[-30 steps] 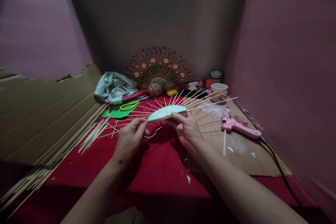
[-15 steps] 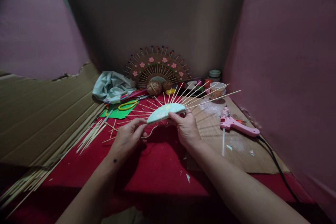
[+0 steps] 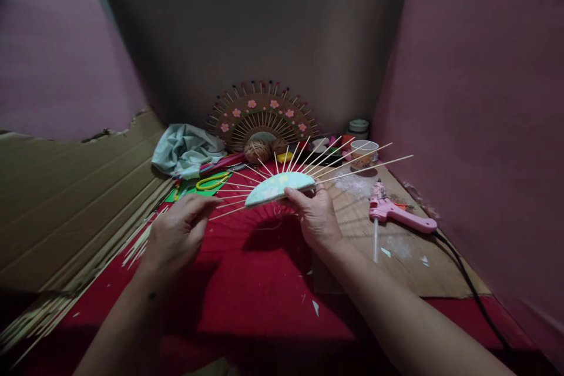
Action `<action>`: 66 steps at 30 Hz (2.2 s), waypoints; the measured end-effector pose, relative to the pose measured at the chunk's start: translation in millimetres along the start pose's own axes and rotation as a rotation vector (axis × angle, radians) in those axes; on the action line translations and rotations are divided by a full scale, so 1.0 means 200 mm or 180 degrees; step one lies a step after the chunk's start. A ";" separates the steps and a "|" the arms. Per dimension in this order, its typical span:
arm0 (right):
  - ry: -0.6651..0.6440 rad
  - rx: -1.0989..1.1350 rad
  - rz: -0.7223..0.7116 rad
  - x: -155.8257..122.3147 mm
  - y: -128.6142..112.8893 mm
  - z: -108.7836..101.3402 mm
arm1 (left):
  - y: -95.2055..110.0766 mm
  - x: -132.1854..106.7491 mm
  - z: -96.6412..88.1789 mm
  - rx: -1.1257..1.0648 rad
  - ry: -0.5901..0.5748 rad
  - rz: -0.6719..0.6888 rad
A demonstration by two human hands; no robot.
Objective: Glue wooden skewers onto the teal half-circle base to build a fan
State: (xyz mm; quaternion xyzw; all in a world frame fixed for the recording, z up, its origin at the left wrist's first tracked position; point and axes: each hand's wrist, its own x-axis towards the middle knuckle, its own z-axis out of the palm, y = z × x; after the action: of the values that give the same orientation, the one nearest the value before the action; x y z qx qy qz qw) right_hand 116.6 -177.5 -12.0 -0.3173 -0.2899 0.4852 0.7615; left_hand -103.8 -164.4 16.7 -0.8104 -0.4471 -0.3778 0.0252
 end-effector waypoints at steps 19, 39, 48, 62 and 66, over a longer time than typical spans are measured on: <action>-0.0406 -0.0132 0.0037 0.06 -0.04 0.00 | 0.06 0.35 0.16 -0.1573 -0.1911 0.0168; -0.0393 -0.0314 -0.0308 0.05 -0.02 0.00 | 0.13 0.32 0.22 -0.1458 -0.1524 0.0129; -0.0287 -0.0365 -0.0408 0.02 -0.01 0.02 | 0.22 0.30 0.25 -0.0661 -0.1067 -0.0011; -0.0383 0.0061 -0.0158 0.04 -0.02 -0.02 | 0.20 0.29 0.23 -0.0849 -0.1016 0.0006; -0.0328 0.0015 -0.0193 0.04 -0.02 -0.01 | 0.19 0.29 0.24 -0.0904 -0.0994 0.0087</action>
State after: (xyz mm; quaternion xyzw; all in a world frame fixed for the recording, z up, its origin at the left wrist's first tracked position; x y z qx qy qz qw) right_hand 123.1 -172.8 -8.4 -0.2811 -0.3371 0.4783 0.7606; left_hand -29.1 -128.5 31.2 -0.8605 -0.3768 -0.3065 -0.1538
